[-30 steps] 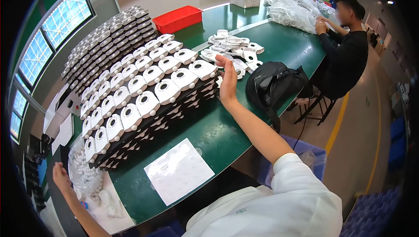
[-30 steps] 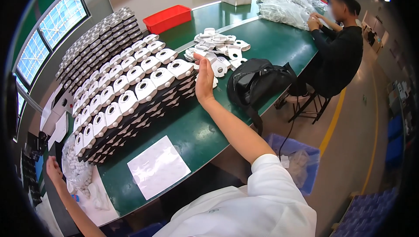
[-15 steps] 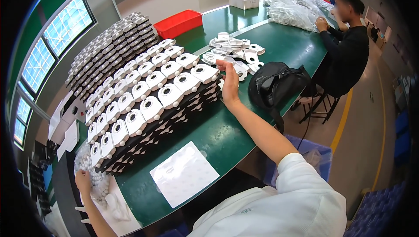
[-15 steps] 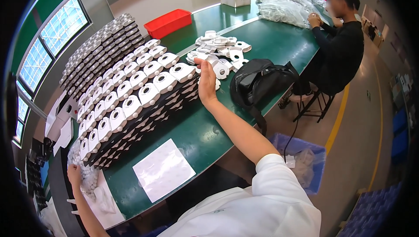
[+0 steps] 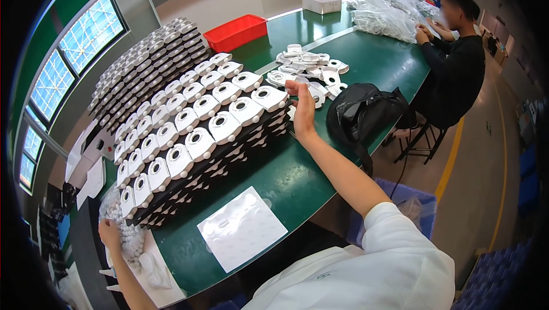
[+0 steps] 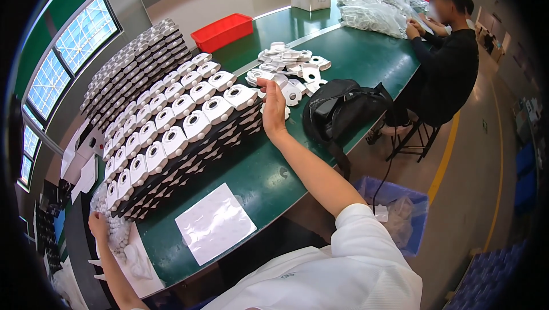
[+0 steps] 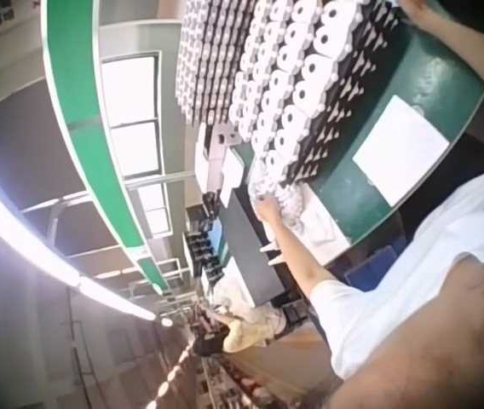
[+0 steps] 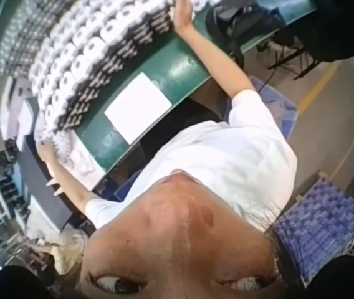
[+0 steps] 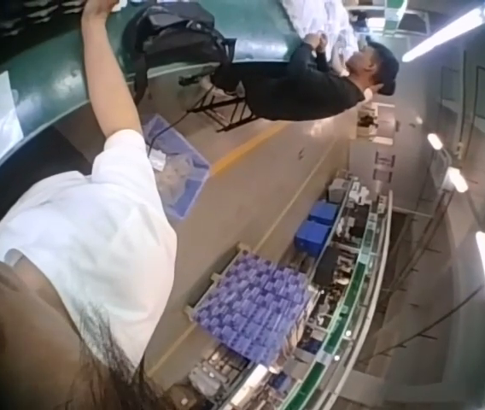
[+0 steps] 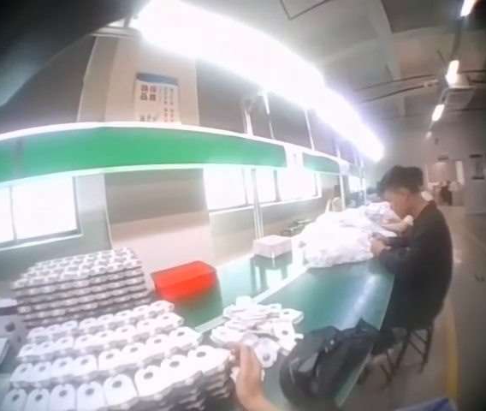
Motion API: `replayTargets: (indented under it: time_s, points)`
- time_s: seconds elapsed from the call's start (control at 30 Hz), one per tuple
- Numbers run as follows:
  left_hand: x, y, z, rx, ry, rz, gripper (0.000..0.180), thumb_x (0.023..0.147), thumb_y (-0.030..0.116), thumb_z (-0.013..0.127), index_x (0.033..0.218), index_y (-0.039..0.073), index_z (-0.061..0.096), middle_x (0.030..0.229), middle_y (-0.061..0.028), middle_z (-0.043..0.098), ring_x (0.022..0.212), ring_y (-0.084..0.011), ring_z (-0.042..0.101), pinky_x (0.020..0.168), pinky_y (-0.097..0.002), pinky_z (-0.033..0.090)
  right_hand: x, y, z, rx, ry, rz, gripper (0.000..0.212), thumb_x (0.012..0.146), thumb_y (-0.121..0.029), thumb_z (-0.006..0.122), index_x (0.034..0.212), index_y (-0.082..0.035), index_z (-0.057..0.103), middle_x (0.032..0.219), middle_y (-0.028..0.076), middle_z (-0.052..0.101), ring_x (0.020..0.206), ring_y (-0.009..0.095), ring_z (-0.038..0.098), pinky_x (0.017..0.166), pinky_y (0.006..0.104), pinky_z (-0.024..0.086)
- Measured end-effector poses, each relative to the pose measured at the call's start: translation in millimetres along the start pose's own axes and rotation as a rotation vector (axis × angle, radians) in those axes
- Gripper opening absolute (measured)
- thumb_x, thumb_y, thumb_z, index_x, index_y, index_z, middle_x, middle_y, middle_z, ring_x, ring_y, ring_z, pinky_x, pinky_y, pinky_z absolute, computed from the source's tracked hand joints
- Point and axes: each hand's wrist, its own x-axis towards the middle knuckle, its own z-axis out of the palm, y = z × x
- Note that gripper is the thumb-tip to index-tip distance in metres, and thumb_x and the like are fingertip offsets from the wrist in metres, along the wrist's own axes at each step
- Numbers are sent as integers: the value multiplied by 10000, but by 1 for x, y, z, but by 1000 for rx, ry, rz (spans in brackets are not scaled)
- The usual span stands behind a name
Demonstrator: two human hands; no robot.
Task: The recorder is assembling small white plastic components by applying glue from a small bottle and fitting pieces together at a factory workstation.
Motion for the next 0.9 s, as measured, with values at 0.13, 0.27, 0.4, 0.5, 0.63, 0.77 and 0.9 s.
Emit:
replayTargets:
  time_s: [0.13,0.27,0.4,0.5,0.63,0.77,0.9]
  points:
    - [16,-6,-25,-89,-26,28,171,797,178,554,799,8,573,732,-128,602,675,-268,590,630,-350,450,0,1,1,10,-3,15,526,939,-459,251,1057,-63,576,993,33,558,939,127,470,816,305,354]
    - [23,15,-66,-184,37,93,156,817,163,560,828,9,579,740,-104,604,676,-196,587,636,-309,452,1,1,-1,16,12,25,541,939,-466,246,1053,-56,580,979,36,561,929,125,470,812,305,355]
    - [3,87,-126,-507,335,179,201,903,157,513,1018,1,565,917,-54,610,807,-125,557,736,-250,433,2,-1,0,24,14,22,543,939,-468,246,1050,-55,579,987,33,564,927,124,470,810,308,356]
    - [-40,169,-169,-653,556,262,215,913,141,494,1048,-14,555,971,-79,602,875,-139,557,808,-243,424,1,-2,1,19,6,27,538,938,-470,251,1047,-56,577,995,28,566,929,123,470,812,310,356]
    - [-109,215,-192,-563,871,693,188,898,78,464,1033,-16,554,1021,-127,593,882,-204,575,875,-303,433,2,1,4,55,-7,46,522,938,-467,260,1040,-66,578,997,12,568,930,117,469,818,313,351]
    - [-170,289,-220,-1049,1133,1300,423,877,365,489,1165,54,500,1332,-60,383,1115,-215,449,800,-318,396,2,7,5,35,34,71,485,940,-464,281,1025,-97,587,996,-12,564,928,103,460,824,305,339]
    - [-171,321,-225,-1250,1454,1176,322,895,248,473,1145,50,519,1195,-69,528,1104,-170,469,791,-296,396,6,11,-9,60,52,86,505,939,-484,283,1064,-93,577,1017,-20,553,932,93,450,827,279,329]
